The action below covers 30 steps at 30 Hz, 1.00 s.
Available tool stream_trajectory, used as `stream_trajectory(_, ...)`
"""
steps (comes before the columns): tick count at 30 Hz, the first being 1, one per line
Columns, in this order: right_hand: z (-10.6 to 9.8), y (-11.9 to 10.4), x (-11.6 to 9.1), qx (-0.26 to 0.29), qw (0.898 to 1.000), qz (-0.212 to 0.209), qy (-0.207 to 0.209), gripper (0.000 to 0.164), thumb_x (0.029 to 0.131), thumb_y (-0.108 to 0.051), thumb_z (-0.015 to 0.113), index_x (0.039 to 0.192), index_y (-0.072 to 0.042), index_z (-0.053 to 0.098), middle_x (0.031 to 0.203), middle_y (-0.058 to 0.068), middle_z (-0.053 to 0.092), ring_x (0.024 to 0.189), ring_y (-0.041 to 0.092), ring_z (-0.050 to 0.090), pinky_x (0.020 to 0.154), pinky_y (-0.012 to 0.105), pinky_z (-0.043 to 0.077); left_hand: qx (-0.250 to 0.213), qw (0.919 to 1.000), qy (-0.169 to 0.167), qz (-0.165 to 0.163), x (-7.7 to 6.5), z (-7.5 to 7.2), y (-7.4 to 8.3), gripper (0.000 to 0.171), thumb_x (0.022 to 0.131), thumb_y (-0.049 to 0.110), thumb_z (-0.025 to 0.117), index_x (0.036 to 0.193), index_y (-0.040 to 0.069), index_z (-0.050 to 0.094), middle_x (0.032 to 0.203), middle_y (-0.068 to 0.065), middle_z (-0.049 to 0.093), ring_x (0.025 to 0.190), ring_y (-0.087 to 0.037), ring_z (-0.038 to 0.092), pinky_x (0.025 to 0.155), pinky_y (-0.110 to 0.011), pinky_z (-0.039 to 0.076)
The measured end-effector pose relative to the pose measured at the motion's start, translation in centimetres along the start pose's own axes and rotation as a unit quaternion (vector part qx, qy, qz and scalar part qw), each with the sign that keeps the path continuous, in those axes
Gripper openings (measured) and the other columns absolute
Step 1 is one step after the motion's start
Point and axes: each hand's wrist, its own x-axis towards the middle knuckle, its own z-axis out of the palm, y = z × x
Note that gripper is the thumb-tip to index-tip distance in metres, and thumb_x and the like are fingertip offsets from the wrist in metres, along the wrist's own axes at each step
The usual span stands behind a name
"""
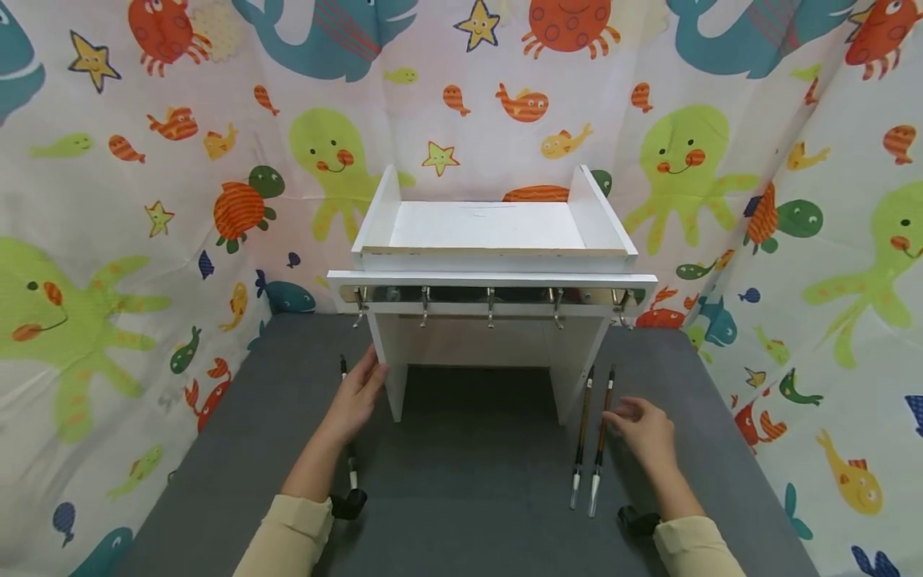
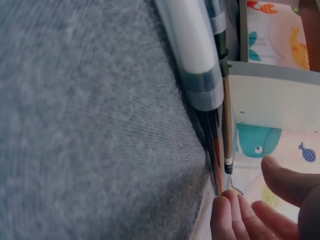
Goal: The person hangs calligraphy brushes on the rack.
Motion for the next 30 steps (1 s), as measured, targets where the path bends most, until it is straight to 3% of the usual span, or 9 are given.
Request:
stream_trajectory(5,0.4,-0.2,0.0,-0.014,1.0,-0.001,0.0,0.059,0.09,-0.031,0.078,0.133,0.005,0.058,0.118,0.026,0.07,0.095,0.036,0.072,0.071,0.044,0.061,0.005,0.9999,0.012,-0.001,-0.2,0.1,0.0,0.062,0.108,0.036,0.045,0.163,0.018,0.021,0.163,-0.017,0.031,0.145,-0.039,0.038,0.108,-0.058,0.041)
stream_trajectory(10,0.7,-0.3,0.0,-0.025,1.0,0.005,-0.008,0.062,0.089,-0.03,0.079,0.133,0.008,0.057,0.117,0.029,0.069,0.099,0.041,0.069,0.073,0.046,0.06,0.002,0.9998,0.018,0.005,-0.2,0.0,-0.1,0.062,0.108,0.033,0.047,0.162,0.016,0.022,0.162,-0.019,0.033,0.144,-0.039,0.039,0.107,-0.059,0.043)
stream_trajectory(16,1.3,-0.5,0.2,-0.028,0.999,0.026,-0.017,0.06,0.085,-0.029,0.082,0.126,0.009,0.061,0.112,0.027,0.071,0.095,0.039,0.07,0.072,0.046,0.059,0.009,0.9998,0.015,0.005,-0.2,-0.3,-0.1,0.063,0.108,0.035,0.047,0.162,0.016,0.022,0.162,-0.018,0.033,0.144,-0.038,0.041,0.106,-0.059,0.045)
stream_trajectory(21,1.7,-0.7,0.5,-0.022,0.999,0.03,-0.006,0.047,0.082,-0.021,0.082,0.117,0.008,0.067,0.103,0.024,0.074,0.085,0.035,0.071,0.068,0.044,0.059,0.019,0.9996,0.021,0.009,-0.3,-0.5,0.2,0.062,0.108,0.037,0.047,0.162,0.02,0.023,0.162,-0.016,0.035,0.143,-0.038,0.042,0.105,-0.059,0.046)
stream_trajectory(30,1.1,-0.1,-0.1,0.027,0.997,0.066,-0.005,0.044,0.087,-0.014,0.073,0.125,0.006,0.065,0.107,0.021,0.075,0.085,0.03,0.073,0.067,0.039,0.06,0.005,0.9999,0.011,0.009,-0.3,0.0,0.0,0.06,0.109,0.028,0.046,0.162,0.018,0.022,0.162,-0.018,0.032,0.144,-0.04,0.039,0.106,-0.06,0.044)
